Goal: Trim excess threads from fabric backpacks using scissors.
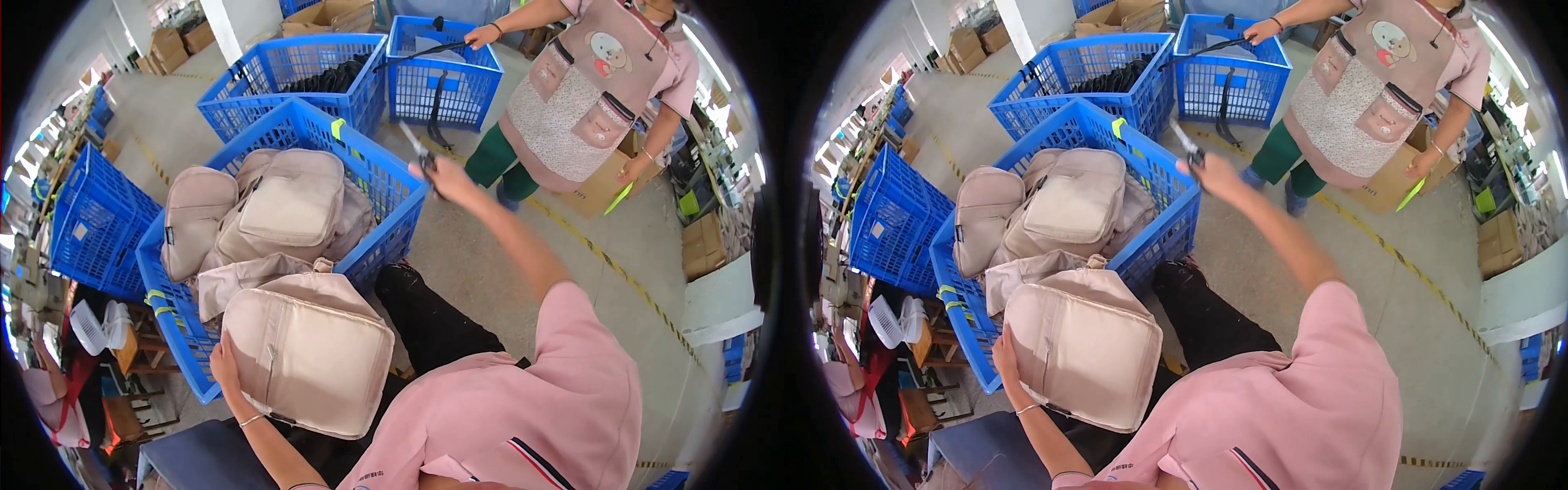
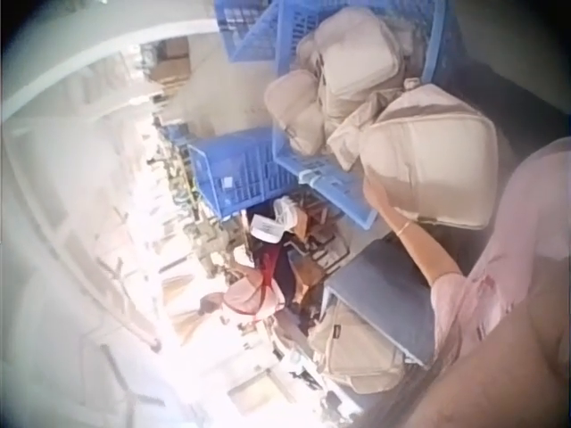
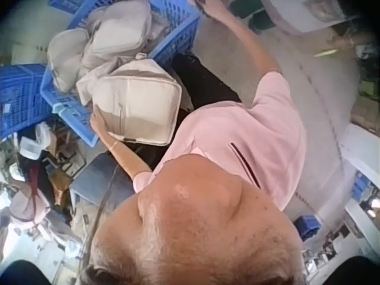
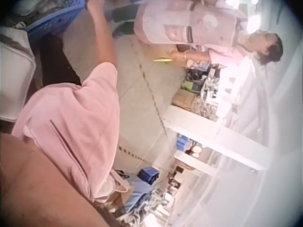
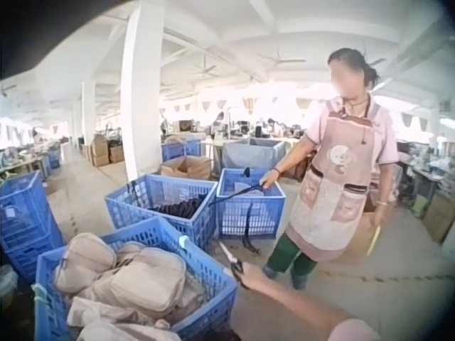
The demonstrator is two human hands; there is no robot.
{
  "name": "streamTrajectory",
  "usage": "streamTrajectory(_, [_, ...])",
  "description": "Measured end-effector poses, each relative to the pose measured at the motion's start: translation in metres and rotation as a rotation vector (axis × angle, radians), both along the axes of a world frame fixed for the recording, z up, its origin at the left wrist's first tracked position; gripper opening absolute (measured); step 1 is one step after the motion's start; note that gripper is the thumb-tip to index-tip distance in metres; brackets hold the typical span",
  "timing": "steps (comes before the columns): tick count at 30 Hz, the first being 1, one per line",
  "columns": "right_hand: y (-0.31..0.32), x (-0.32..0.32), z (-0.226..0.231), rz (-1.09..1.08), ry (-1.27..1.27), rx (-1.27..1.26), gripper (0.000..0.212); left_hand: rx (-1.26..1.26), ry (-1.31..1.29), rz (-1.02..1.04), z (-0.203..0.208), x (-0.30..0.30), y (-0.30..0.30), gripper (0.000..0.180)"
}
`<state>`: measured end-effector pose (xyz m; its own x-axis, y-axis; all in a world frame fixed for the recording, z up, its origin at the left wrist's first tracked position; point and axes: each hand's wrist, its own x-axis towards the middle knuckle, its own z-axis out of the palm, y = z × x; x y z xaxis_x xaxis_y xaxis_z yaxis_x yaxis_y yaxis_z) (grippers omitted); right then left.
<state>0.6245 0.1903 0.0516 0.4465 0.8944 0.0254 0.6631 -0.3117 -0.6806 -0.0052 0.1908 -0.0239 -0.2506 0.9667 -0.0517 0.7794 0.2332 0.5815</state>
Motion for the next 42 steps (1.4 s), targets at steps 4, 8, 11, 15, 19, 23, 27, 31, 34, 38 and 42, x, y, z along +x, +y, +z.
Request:
streamTrajectory(4, [0.028, 0.049, 0.035, -0.122, -0.235, 0.054, 0.080, -0.013, -0.013, 0.014, -0.020, -0.015, 0.006, 0.068])
streamTrajectory(8, [0.006, -0.015, 0.026, 0.041, -0.084, 0.029, 0.070, -0.036, 0.062, 0.005, -0.013, -0.022, 0.000, 0.067])
streamTrajectory(11, [-0.015, -0.044, -0.031, 0.175, 0.089, 0.010, 0.067, -0.005, 0.111, -0.045, -0.013, -0.017, 0.009, 0.067])
streamTrajectory(15, [0.005, -0.060, -0.099, -0.140, 0.011, 0.248, 0.056, -0.026, 0.100, -0.032, -0.011, -0.025, 0.004, 0.067])
streamTrajectory(19, [0.042, 0.008, -0.130, -0.290, -0.018, 0.288, 0.054, 0.020, 0.117, -0.026, -0.010, -0.010, -0.001, 0.065])
streamTrajectory(23, [0.064, -0.007, -0.121, -0.192, 0.170, 0.234, 0.061, 0.016, 0.101, 0.005, 0.001, -0.013, -0.025, 0.065])
streamTrajectory(27, [0.072, 0.003, -0.128, -0.262, 0.165, 0.271, 0.062, 0.101, 0.025, 0.032, 0.006, -0.007, -0.031, 0.064])
streamTrajectory(31, [0.075, -0.013, -0.116, -0.299, 0.045, 0.203, 0.062, 0.096, -0.004, 0.039, 0.014, -0.005, -0.032, 0.060])
streamTrajectory(34, [0.076, -0.021, -0.107, -0.332, -0.055, 0.142, 0.061, 0.139, -0.013, 0.068, 0.013, -0.007, -0.033, 0.059])
streamTrajectory(38, [0.085, -0.013, -0.110, -0.336, 0.000, 0.172, 0.059, 0.115, -0.044, 0.066, 0.013, -0.005, -0.033, 0.057])
streamTrajectory(42, [0.085, -0.019, -0.108, -0.452, -0.047, 0.157, 0.062, 0.135, -0.029, 0.049, 0.012, 0.001, -0.039, 0.056])
